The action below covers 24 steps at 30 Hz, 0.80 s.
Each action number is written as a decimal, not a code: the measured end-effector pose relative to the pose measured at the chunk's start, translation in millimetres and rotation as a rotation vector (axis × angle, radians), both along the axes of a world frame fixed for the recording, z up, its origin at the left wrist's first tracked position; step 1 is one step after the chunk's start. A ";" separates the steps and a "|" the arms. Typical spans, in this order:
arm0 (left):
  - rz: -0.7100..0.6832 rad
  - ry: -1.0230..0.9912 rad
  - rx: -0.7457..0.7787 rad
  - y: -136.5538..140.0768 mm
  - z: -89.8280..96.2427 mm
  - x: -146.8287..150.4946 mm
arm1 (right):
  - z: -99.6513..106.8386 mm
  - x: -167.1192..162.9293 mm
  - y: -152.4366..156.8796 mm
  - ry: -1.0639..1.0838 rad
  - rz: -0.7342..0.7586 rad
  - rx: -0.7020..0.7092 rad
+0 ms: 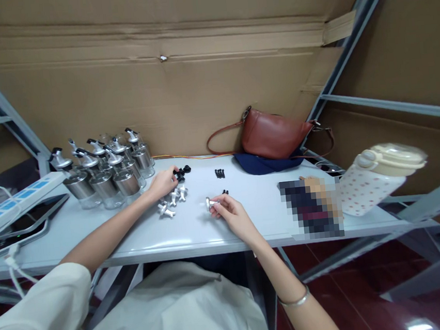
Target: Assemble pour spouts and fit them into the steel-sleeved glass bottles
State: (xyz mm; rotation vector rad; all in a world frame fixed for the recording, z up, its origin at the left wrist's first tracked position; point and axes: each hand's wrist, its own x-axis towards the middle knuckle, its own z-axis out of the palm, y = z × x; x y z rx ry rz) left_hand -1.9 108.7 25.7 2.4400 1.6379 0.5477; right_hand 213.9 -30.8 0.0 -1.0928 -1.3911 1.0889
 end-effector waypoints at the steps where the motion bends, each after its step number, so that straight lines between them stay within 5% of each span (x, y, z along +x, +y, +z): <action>1: -0.008 -0.006 0.009 -0.3 0.3 -0.2 | -0.1 0.1 0.0 -0.006 -0.001 0.001; 8: -0.084 -0.070 0.090 -1.2 7.9 -6.1 | -0.7 0.1 0.2 0.044 -0.020 0.004; 11: -0.180 -0.258 0.080 -7.5 15.1 -3.9 | -0.4 0.2 0.0 0.058 -0.030 0.009; 18: -0.529 -0.861 -0.535 -54.9 26.0 2.6 | 4.5 1.0 -6.0 0.092 -0.159 0.113; 24: -0.635 -0.982 -0.747 -76.9 20.6 2.6 | 7.0 -0.5 -11.4 0.039 -0.146 0.229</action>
